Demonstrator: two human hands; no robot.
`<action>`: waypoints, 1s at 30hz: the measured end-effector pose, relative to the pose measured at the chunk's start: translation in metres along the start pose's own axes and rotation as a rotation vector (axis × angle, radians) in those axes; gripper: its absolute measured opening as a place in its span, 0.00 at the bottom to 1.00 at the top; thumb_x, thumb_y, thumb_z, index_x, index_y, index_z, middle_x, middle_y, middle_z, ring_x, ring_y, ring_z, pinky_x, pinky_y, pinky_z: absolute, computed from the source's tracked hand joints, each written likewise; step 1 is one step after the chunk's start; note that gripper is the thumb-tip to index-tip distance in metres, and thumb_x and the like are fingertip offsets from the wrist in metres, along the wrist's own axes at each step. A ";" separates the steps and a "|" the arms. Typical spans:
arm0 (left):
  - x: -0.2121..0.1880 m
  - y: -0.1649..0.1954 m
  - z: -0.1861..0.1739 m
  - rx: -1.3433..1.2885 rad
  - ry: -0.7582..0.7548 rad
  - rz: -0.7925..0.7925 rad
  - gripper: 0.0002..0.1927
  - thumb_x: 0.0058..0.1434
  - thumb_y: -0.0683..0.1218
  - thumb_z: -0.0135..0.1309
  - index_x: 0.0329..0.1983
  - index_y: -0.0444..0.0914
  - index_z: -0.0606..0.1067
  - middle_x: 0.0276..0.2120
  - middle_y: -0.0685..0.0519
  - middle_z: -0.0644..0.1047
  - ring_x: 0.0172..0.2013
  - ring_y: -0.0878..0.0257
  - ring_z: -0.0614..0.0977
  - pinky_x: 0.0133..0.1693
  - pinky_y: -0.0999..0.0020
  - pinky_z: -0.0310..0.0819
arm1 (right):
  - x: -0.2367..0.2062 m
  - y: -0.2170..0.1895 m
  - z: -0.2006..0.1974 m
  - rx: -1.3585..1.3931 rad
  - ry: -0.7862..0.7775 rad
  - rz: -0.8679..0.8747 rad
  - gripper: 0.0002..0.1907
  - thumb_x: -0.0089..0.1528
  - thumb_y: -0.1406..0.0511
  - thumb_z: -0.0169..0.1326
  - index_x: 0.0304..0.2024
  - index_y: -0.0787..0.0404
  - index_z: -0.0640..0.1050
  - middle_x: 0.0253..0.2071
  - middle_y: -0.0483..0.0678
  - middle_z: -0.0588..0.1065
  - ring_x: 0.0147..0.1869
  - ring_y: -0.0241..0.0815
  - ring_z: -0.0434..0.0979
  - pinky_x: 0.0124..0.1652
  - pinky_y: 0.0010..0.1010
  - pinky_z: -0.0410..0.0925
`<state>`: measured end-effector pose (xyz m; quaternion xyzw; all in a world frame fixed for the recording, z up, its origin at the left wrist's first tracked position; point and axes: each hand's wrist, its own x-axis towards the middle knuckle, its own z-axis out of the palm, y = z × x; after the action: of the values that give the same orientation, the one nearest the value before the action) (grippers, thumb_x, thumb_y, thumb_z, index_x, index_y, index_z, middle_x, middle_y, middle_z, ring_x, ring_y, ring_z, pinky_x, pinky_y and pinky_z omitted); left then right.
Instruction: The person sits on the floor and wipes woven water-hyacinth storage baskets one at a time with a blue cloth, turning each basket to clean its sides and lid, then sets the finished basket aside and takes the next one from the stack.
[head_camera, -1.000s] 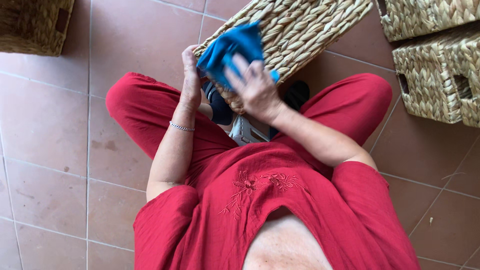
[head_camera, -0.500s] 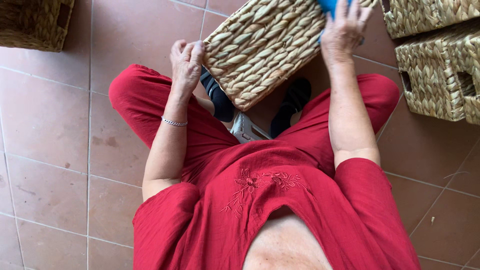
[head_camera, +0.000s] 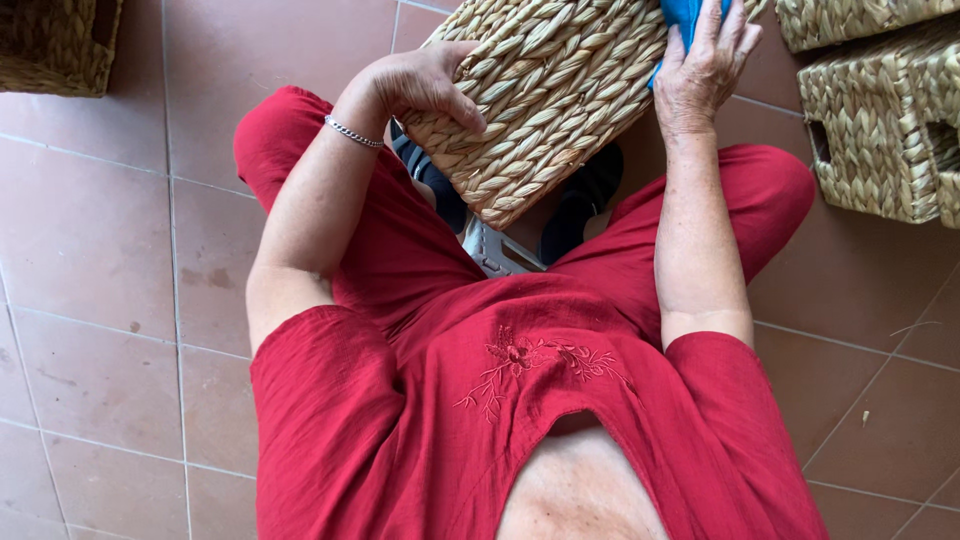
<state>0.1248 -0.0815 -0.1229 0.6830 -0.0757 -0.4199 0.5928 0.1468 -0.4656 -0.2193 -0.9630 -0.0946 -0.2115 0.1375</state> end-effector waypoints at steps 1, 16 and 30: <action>0.001 0.002 0.000 0.044 0.002 -0.032 0.37 0.44 0.39 0.74 0.60 0.36 0.73 0.50 0.49 0.82 0.49 0.60 0.84 0.52 0.63 0.81 | 0.001 0.000 0.000 0.011 -0.030 0.030 0.31 0.65 0.65 0.59 0.70 0.65 0.69 0.69 0.63 0.63 0.62 0.64 0.64 0.62 0.52 0.62; 0.014 -0.011 0.010 0.017 0.090 -0.005 0.35 0.51 0.48 0.72 0.61 0.37 0.73 0.50 0.48 0.82 0.50 0.61 0.84 0.51 0.63 0.77 | -0.001 -0.009 -0.007 0.089 -0.101 0.074 0.27 0.69 0.65 0.59 0.69 0.64 0.69 0.68 0.63 0.65 0.65 0.65 0.66 0.62 0.51 0.65; 0.013 -0.028 0.005 -0.263 0.036 0.067 0.21 0.68 0.51 0.60 0.61 0.37 0.76 0.48 0.55 0.82 0.47 0.69 0.82 0.51 0.70 0.80 | -0.056 -0.114 -0.071 0.243 -0.051 -0.486 0.24 0.66 0.73 0.51 0.66 0.57 0.77 0.67 0.53 0.72 0.53 0.49 0.72 0.47 0.35 0.71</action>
<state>0.1191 -0.0849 -0.1538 0.6039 -0.0320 -0.3936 0.6924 0.0421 -0.3867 -0.1559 -0.8935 -0.3511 -0.2012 0.1947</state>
